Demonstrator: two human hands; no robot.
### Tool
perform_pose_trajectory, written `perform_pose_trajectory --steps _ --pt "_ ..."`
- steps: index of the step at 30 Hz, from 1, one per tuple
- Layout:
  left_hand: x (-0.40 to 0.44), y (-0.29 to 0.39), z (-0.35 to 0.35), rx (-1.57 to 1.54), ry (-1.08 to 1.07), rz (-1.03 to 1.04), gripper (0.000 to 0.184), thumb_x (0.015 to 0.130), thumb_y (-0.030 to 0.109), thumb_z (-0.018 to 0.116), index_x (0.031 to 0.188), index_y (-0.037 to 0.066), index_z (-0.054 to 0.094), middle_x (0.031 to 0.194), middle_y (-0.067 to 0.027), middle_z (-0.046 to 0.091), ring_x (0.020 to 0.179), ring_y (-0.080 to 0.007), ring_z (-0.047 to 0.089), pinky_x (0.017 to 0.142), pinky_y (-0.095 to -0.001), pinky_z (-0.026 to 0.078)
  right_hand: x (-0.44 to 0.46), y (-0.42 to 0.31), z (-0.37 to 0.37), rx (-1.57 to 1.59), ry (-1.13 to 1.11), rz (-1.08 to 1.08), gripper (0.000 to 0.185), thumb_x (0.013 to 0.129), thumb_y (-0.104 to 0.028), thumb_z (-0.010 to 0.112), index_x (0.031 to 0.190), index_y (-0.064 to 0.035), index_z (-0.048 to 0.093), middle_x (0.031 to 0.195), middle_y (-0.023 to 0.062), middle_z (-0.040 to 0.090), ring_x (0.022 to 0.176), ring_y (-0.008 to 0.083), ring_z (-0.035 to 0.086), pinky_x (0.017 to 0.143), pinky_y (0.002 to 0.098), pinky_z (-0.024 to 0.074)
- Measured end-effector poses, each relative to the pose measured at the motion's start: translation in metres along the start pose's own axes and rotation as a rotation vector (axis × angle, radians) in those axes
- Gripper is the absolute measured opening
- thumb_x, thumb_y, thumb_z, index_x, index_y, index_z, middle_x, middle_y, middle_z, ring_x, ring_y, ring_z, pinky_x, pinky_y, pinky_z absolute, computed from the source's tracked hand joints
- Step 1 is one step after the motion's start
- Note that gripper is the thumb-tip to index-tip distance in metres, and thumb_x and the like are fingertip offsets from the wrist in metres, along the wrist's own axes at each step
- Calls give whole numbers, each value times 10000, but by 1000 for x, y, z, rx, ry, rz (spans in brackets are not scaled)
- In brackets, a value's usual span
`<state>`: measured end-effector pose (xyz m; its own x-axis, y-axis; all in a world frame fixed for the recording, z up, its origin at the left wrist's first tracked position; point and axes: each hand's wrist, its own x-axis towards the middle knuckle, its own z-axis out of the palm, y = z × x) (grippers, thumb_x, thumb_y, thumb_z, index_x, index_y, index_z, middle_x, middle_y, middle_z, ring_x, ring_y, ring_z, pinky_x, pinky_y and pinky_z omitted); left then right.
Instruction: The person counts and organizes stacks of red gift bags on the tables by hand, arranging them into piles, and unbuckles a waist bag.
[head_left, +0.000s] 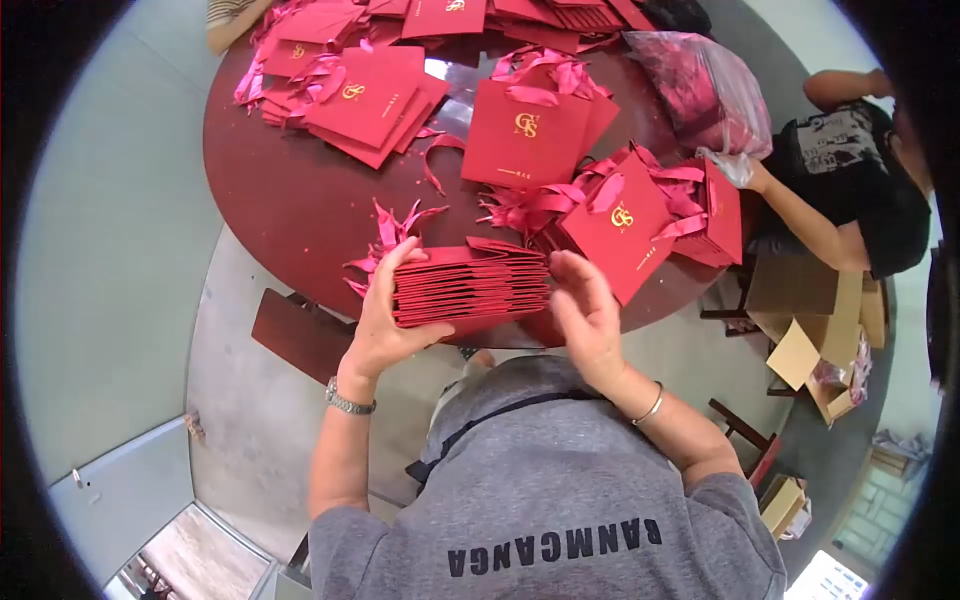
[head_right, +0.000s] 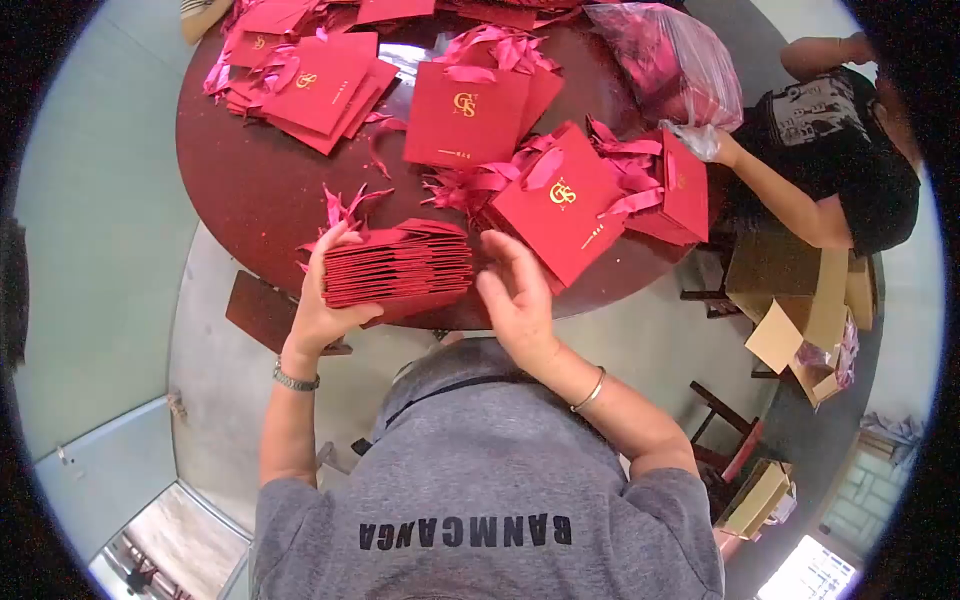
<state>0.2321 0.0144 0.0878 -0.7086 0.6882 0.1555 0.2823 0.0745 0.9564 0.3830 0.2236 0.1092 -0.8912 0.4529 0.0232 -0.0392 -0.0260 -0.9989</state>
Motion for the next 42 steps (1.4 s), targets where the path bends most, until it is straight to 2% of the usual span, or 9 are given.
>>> perform_pose_trajectory --steps 1,2,3,5,15,27,30,32,42 --pt "0 0 0 -15 4 2 1074 504 175 877 1408 46 310 1211 -121 503 1156 -257 494 998 -378 394 -4 5 -2 -1 -19 78 492 909 2 485 1379 7 339 1373 114 435 1271 197 416 1059 331 332" --pt "-1 1 -2 -25 -41 -39 1130 515 104 863 1447 57 227 1300 -107 432 1199 -233 455 1030 -367 367 -3 8 -1 -23 -32 10 489 896 25 483 1370 10 361 1360 105 449 1261 187 425 1048 319 340" --pt "-2 1 -1 -22 -49 -40 1130 515 104 863 1447 57 227 1300 -107 432 1199 -233 455 1030 -367 367 -2 8 -2 -19 -24 11 489 896 25 483 1370 10 361 1360 105 449 1261 187 425 1048 319 340" --pt "-2 4 1 -84 -29 -50 1161 521 104 856 1467 71 184 1317 -109 414 1202 -238 453 1036 -372 365 0 6 -1 -238 -66 -29 485 884 41 477 1359 11 384 1347 97 465 1251 175 433 1035 299 348" --pt "-4 -1 4 -127 -10 -47 1189 505 91 866 1465 59 166 1312 -140 416 1212 -265 445 1024 -369 374 3 7 -3 -285 -80 -67 455 875 45 471 1327 12 428 1302 92 498 1184 163 478 1016 294 366" --pt "-4 0 6 -184 10 -54 1153 529 118 867 1458 35 188 1302 -129 437 1214 -258 452 1027 -362 371 -3 10 6 40 42 49 384 867 77 463 1243 2 434 1276 90 481 1184 163 472 996 293 391" --pt "-4 -1 5 -194 7 -60 1153 529 119 868 1458 34 190 1306 -128 435 1215 -257 454 1028 -362 371 -4 14 3 46 1 36 351 867 84 464 1208 4 450 1263 92 482 1177 163 476 990 286 392" --pt "-4 -3 4 -144 -14 -23 1171 566 226 888 1468 51 161 1317 -91 416 1205 -237 460 1015 -369 407 -5 12 2 -20 -19 14 342 866 84 468 1199 5 455 1256 90 483 1170 158 478 988 284 391" --pt "-5 0 9 -209 15 -44 1155 578 233 883 1464 45 167 1321 -101 415 1201 -239 464 1013 -377 407 -9 16 -1 -19 -51 23 340 857 83 486 1188 7 470 1234 81 480 1159 151 476 978 287 399"
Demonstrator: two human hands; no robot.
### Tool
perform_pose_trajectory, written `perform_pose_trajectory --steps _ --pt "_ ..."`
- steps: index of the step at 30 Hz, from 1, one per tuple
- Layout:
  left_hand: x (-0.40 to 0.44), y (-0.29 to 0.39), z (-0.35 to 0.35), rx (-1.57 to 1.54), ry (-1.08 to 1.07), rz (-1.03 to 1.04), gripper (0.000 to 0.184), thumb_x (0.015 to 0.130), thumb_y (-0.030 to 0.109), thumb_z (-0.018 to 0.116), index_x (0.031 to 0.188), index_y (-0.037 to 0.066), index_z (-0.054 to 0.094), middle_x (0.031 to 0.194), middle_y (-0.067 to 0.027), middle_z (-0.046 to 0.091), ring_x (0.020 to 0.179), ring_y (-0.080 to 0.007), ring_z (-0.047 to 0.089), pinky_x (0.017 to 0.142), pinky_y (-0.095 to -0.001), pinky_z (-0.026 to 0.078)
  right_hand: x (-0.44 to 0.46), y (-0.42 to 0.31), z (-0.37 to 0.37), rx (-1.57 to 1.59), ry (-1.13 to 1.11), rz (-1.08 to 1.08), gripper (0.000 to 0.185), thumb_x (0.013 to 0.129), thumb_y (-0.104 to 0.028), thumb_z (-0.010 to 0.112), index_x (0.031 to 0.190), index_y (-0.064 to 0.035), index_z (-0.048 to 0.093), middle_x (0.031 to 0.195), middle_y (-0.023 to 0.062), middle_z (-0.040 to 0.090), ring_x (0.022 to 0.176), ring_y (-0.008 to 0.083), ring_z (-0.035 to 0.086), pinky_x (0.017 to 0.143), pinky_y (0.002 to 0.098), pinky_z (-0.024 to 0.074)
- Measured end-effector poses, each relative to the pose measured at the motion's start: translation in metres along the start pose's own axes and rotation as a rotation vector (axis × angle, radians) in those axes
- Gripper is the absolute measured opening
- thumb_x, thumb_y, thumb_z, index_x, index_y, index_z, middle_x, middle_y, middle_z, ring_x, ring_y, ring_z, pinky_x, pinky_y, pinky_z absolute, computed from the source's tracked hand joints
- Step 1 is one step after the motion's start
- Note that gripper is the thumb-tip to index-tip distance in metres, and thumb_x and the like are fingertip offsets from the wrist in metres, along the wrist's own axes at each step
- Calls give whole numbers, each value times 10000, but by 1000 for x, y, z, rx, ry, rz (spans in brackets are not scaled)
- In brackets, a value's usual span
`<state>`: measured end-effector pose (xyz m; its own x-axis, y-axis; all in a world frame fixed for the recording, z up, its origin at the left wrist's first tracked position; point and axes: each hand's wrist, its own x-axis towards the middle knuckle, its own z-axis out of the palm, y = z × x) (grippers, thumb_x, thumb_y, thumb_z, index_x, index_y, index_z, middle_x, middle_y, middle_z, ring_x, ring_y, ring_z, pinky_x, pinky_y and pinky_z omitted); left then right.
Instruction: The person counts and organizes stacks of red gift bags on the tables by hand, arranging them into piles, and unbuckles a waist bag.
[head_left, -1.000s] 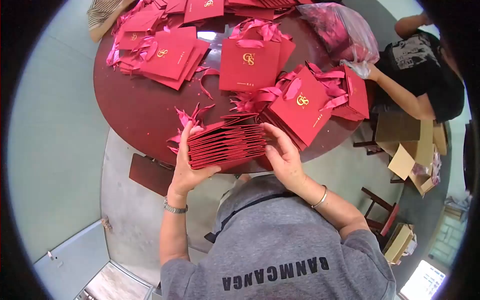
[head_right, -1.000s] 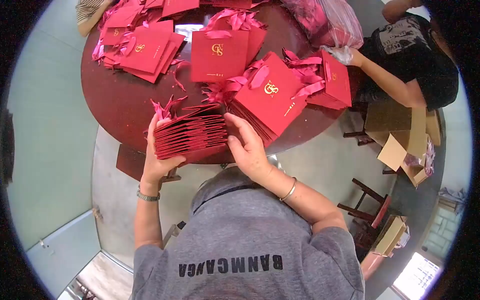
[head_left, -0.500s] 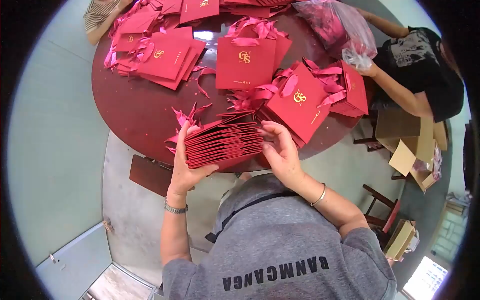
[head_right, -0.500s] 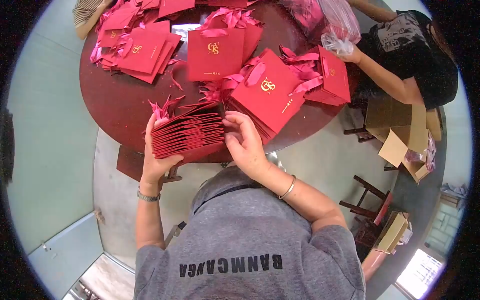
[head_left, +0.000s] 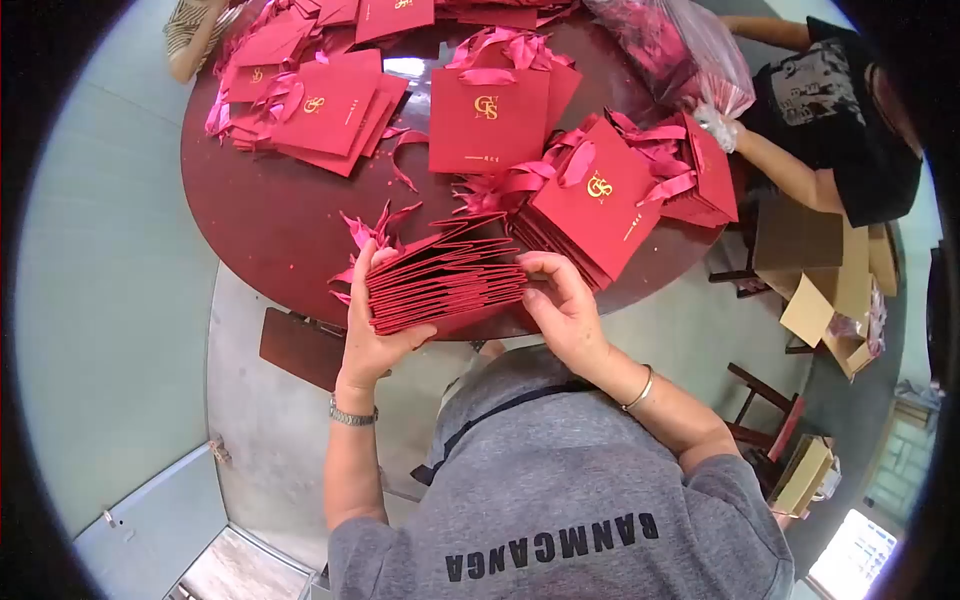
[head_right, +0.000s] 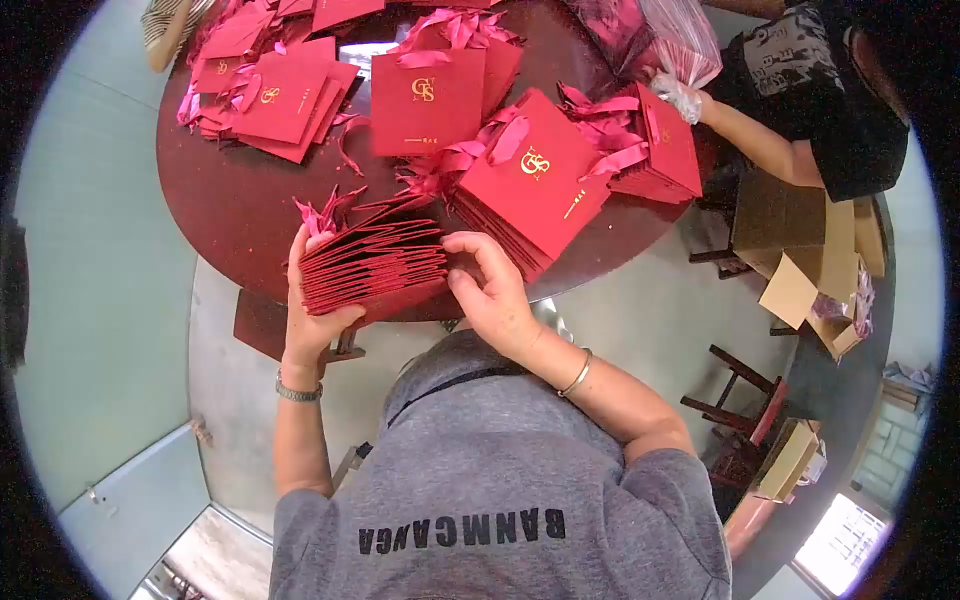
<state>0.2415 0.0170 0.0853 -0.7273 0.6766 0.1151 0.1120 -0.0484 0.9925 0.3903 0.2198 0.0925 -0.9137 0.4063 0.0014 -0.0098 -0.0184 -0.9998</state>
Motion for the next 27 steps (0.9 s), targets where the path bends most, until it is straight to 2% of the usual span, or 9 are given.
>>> perform_pose_trajectory --steps 2,9,11,15,16,18,20,27 --pt "0 -1 0 -20 14 -7 1144 539 124 864 1458 28 188 1332 -120 411 1201 -243 465 1013 -353 399 -1 -1 3 -13 22 -15 351 855 84 487 1198 8 472 1239 82 474 1161 153 475 979 288 398" --pt "0 -1 1 -28 12 -21 1145 541 126 862 1457 28 183 1337 -128 408 1205 -247 465 1015 -356 399 -5 -6 1 -112 2 -78 481 852 84 493 1323 3 440 1259 73 445 1163 153 471 972 279 403" --pt "0 -2 1 -17 4 -9 1165 575 258 889 1464 52 164 1330 -88 406 1200 -235 468 1014 -383 414 -8 -6 2 -110 -7 -74 501 853 83 496 1341 -2 428 1269 74 445 1166 154 472 972 279 404" --pt "-1 -3 0 14 2 7 1168 577 270 888 1464 48 162 1329 -89 406 1206 -235 462 1014 -382 412 -8 -5 3 -52 -22 -60 559 855 84 493 1391 -19 374 1307 80 452 1178 154 469 974 280 407" --pt "-1 -3 0 7 2 1 1170 576 271 889 1464 46 162 1329 -90 405 1208 -236 460 1015 -382 411 -8 -5 4 -51 -23 -60 559 855 84 493 1391 -19 374 1307 80 452 1178 154 469 974 280 407" --pt "0 -2 0 -1 3 -6 1172 575 273 889 1464 44 161 1329 -91 404 1210 -237 459 1015 -382 410 -10 -4 5 180 7 71 535 864 81 484 1378 -23 377 1336 90 449 1182 156 470 981 286 408" --pt "0 -2 1 -39 15 -16 1142 545 136 863 1460 44 187 1342 -127 404 1213 -253 458 1023 -364 391 -9 -4 2 168 2 70 504 870 75 485 1356 -20 390 1342 94 448 1181 157 472 986 291 408" --pt "0 -2 2 -36 29 -6 1139 548 145 863 1460 45 188 1339 -122 406 1208 -249 461 1021 -362 392 -10 -8 -2 148 -47 63 383 885 50 496 1261 -1 447 1347 113 451 1194 163 472 1009 305 394"
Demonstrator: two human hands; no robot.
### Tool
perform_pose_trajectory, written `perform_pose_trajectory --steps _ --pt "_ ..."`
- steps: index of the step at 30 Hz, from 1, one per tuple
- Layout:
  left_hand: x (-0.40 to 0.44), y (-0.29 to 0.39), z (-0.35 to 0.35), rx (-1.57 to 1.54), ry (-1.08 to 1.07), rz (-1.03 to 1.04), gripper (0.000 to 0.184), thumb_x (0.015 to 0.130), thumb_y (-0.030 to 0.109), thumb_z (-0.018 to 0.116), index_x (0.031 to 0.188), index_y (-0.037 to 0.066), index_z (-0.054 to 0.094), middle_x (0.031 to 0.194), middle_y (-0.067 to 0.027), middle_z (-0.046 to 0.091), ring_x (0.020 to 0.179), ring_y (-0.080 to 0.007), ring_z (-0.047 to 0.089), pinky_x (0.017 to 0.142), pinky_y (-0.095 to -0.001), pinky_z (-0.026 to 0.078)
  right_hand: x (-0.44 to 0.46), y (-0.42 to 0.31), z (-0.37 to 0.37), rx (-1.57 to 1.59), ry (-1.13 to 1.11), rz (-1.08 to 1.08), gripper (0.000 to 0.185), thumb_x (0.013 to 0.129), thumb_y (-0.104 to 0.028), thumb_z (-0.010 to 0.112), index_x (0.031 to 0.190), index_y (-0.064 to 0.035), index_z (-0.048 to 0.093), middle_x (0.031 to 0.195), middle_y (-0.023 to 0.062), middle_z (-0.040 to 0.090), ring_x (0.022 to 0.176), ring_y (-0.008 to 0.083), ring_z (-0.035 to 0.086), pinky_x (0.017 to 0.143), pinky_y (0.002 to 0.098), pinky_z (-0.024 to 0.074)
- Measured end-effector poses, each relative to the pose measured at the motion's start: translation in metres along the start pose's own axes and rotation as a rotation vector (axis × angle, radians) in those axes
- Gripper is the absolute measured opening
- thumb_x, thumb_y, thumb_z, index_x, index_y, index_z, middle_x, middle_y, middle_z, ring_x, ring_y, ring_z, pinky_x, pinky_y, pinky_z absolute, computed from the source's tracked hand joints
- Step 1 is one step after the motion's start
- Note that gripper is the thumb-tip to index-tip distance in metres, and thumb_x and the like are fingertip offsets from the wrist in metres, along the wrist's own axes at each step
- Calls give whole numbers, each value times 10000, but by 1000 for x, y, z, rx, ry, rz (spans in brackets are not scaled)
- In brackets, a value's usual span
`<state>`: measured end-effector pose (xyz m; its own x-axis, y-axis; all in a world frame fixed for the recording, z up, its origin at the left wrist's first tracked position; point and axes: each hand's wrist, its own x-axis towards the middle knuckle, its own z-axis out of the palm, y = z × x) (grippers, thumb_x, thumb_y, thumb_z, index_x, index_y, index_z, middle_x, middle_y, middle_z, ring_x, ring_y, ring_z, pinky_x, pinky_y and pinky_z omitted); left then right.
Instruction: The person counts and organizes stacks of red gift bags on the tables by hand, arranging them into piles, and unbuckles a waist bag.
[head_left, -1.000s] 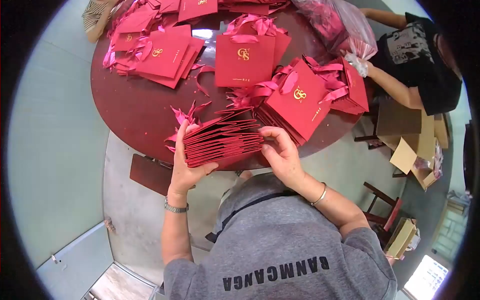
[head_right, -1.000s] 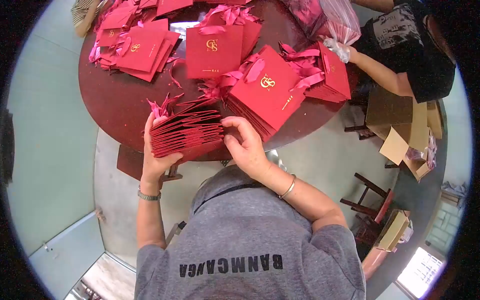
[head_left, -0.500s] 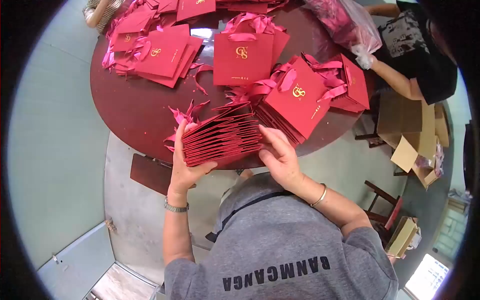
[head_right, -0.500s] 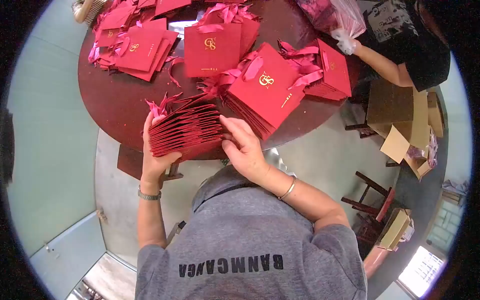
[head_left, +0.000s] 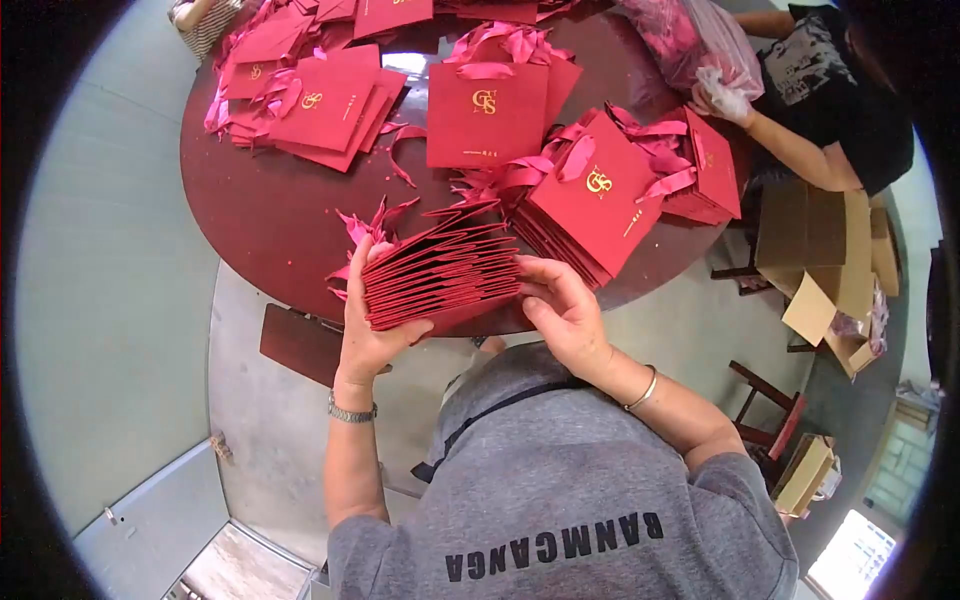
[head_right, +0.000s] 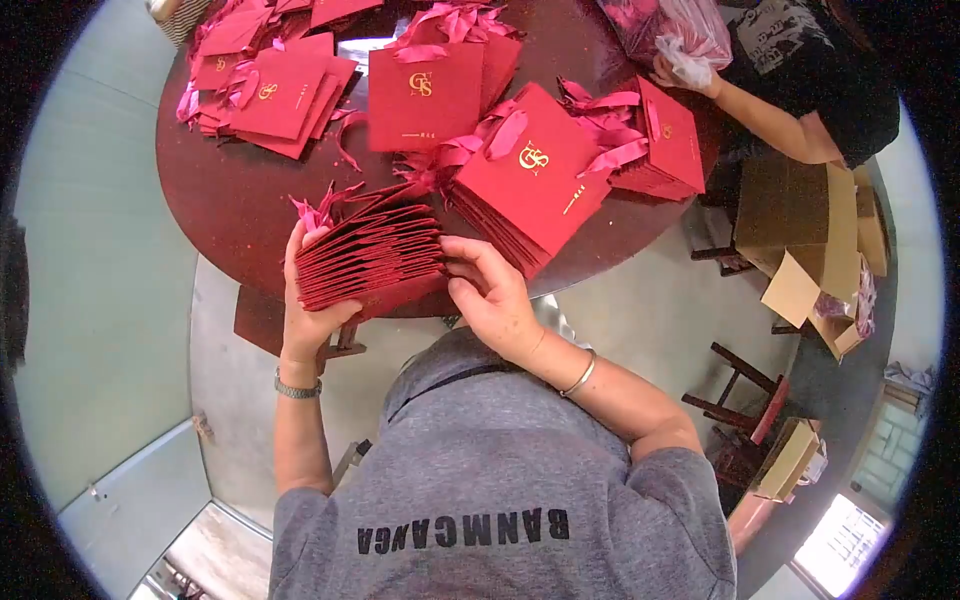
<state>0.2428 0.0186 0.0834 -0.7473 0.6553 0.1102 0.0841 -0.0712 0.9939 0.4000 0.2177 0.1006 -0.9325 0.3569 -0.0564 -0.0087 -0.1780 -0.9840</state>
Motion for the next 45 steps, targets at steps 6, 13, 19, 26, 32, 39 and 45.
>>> perform_pose_trajectory --steps 6,13,19,26,32,39,45 --pt "-1 -1 -1 20 -12 4 1168 574 252 889 1462 45 160 1349 -104 398 1209 -249 464 1019 -392 412 0 4 0 44 11 -36 327 886 54 488 1208 -2 474 1340 116 458 1201 162 468 1014 306 390" --pt "-1 -4 -1 39 -4 14 1171 570 252 890 1462 43 161 1348 -102 400 1217 -249 456 1024 -391 404 0 7 -1 5 -8 -63 368 868 89 480 1222 -11 476 1377 111 416 1219 158 451 1010 294 390" --pt "-2 -2 0 28 3 5 1172 557 231 892 1461 39 172 1350 -113 401 1219 -247 454 1030 -381 390 0 7 -1 -85 -20 -87 474 851 102 487 1307 -19 439 1429 97 353 1245 160 431 1007 298 397" --pt "-2 2 2 -30 19 -15 1158 560 190 882 1464 46 174 1350 -130 402 1216 -251 454 1028 -369 380 -3 6 -4 -149 -32 -57 524 833 93 507 1342 -11 435 1437 104 347 1260 173 422 1011 309 395" --pt "-1 0 1 24 23 22 1181 548 198 883 1468 41 159 1341 -129 407 1206 -257 464 1023 -367 381 0 4 -6 -518 -41 -265 558 846 -56 565 1374 6 397 1442 146 349 1313 250 373 1078 369 306" --pt "-2 2 -1 70 1 26 1193 522 182 876 1462 19 161 1330 -145 414 1200 -268 467 1027 -371 371 63 -24 7 -403 -72 -332 635 961 -287 408 1432 78 190 1492 175 247 1401 271 205 1137 371 154" --pt "-13 -8 -6 281 58 112 921 593 175 848 1348 24 342 1264 -128 474 1197 -262 461 1047 -391 351 49 -45 0 -825 -438 -380 823 687 -294 730 1361 -1 361 1281 212 431 1186 370 437 1004 437 371"
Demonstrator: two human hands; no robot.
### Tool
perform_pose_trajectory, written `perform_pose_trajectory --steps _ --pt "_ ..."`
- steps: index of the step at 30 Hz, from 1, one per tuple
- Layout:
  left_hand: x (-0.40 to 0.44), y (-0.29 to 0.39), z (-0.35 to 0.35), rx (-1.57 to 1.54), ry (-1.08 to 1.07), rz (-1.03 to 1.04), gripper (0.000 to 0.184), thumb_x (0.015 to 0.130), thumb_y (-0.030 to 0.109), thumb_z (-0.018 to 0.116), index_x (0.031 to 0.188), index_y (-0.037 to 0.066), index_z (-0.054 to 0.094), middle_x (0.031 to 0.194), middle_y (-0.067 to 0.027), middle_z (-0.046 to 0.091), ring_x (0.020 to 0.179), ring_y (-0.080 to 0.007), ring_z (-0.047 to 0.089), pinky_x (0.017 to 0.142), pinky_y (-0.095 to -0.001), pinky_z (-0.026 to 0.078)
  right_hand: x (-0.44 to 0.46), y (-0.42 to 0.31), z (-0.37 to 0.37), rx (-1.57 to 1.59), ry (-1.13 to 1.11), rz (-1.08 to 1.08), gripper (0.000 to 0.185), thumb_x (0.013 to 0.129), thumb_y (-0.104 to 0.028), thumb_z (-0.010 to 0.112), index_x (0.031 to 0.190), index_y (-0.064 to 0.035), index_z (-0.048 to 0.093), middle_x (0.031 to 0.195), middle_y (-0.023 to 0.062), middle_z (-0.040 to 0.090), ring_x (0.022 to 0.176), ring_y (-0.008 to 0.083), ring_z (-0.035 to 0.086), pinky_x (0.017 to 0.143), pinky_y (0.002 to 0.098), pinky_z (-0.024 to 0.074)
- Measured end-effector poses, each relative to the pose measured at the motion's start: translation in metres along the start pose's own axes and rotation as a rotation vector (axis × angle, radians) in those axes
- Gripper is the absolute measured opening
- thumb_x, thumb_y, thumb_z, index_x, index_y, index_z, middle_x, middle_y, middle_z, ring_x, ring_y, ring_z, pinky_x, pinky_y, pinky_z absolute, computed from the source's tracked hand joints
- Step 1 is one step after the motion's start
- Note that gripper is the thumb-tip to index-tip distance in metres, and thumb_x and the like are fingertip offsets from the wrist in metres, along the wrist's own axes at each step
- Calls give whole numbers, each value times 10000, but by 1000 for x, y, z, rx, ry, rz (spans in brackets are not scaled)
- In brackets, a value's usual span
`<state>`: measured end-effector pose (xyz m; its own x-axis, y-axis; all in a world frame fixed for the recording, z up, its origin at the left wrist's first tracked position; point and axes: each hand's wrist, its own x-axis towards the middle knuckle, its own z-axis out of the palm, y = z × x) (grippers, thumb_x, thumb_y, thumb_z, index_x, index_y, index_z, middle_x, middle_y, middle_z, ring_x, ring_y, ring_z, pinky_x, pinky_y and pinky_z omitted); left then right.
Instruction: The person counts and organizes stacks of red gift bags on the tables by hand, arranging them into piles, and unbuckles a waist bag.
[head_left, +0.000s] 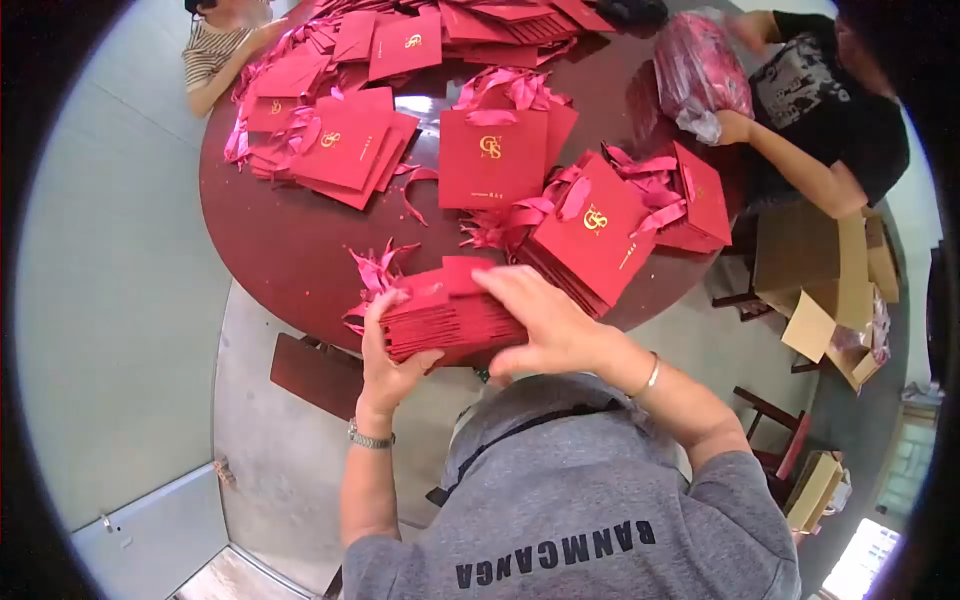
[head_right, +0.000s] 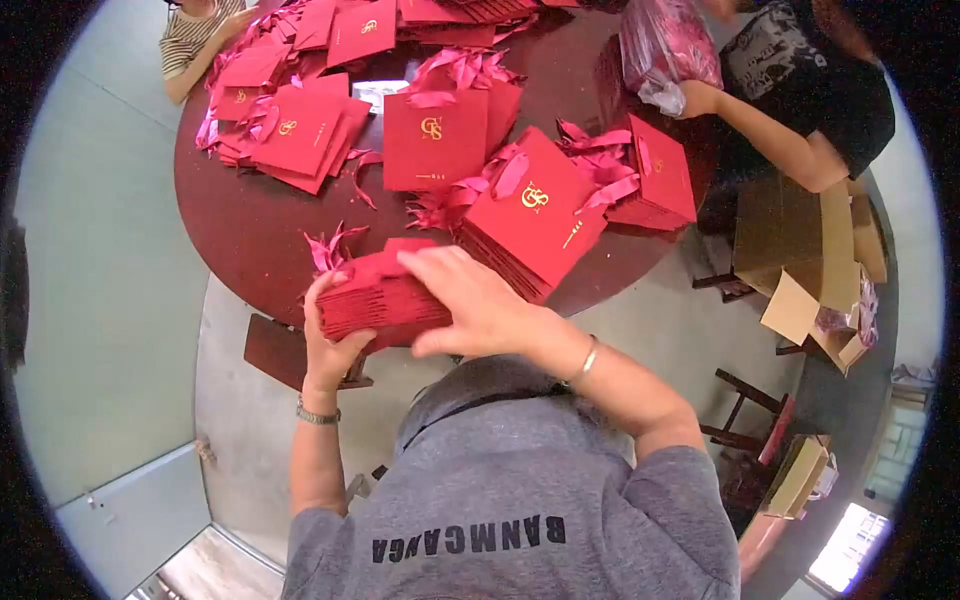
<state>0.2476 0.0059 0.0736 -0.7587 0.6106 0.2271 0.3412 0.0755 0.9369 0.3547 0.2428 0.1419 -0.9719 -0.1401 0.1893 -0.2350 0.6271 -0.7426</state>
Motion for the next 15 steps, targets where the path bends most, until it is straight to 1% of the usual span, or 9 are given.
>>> perform_pose_trajectory --steps 2,3,7,8,9,10,11,13,15 --pt "5 10 -3 345 -20 207 704 634 55 779 1246 23 431 1195 -117 527 1166 -239 478 1021 -377 372 -1 1 -1 -100 -47 -29 796 673 -275 748 1334 -2 400 1254 204 459 1149 370 468 971 437 407" --pt "4 9 -2 352 -12 210 704 634 55 779 1246 23 431 1195 -117 527 1166 -239 478 1021 -377 372 0 7 4 -190 -20 -55 752 667 -261 761 1295 0 440 1210 192 496 1109 362 498 936 432 433" --pt "24 20 -12 67 -39 6 730 646 42 778 1286 23 427 1129 -73 545 1044 -164 532 926 -313 435 9 -4 5 -231 97 -4 590 684 -197 765 1185 5 530 1080 173 580 1006 331 570 862 401 480" --pt "44 45 -22 29 -137 -109 720 641 80 792 1269 7 449 1095 -92 575 1002 -190 564 890 -319 455 9 -7 9 -234 104 -6 590 684 -197 765 1185 5 530 1080 173 580 1006 331 570 862 401 480" --pt "64 66 -30 -13 -235 -226 713 635 118 806 1251 -8 470 1061 -110 605 960 -217 596 855 -325 475 7 -10 14 -84 149 136 555 708 -193 759 1175 5 536 1043 158 599 973 298 591 847 377 487" --pt "82 72 -36 73 -326 -169 699 659 148 777 1264 -22 470 1080 -130 617 961 -220 613 870 -326 476 7 -13 18 66 191 275 520 733 -190 753 1166 4 541 1007 142 619 939 265 612 832 354 495" --pt "100 77 -40 159 -430 -237 724 668 218 779 1274 -30 468 1128 -163 612 1004 -216 605 899 -329 464 8 -9 25 58 193 268 520 733 -190 753 1166 4 541 1007 142 619 939 265 612 832 354 495" --pt "131 58 -36 226 -547 -216 751 670 241 776 1302 -13 460 1202 -203 582 1095 -247 576 949 -344 434 12 10 47 583 329 572 463 779 -198 735 1150 9 549 927 87 645 872 197 634 789 306 509" --pt "155 48 -20 456 -586 -70 744 695 171 755 1336 -7 424 1236 -174 552 1152 -252 524 1005 -360 383 17 25 60 782 394 602 399 789 -186 727 1108 -6 570 878 32 647 797 149 634 727 290 521"
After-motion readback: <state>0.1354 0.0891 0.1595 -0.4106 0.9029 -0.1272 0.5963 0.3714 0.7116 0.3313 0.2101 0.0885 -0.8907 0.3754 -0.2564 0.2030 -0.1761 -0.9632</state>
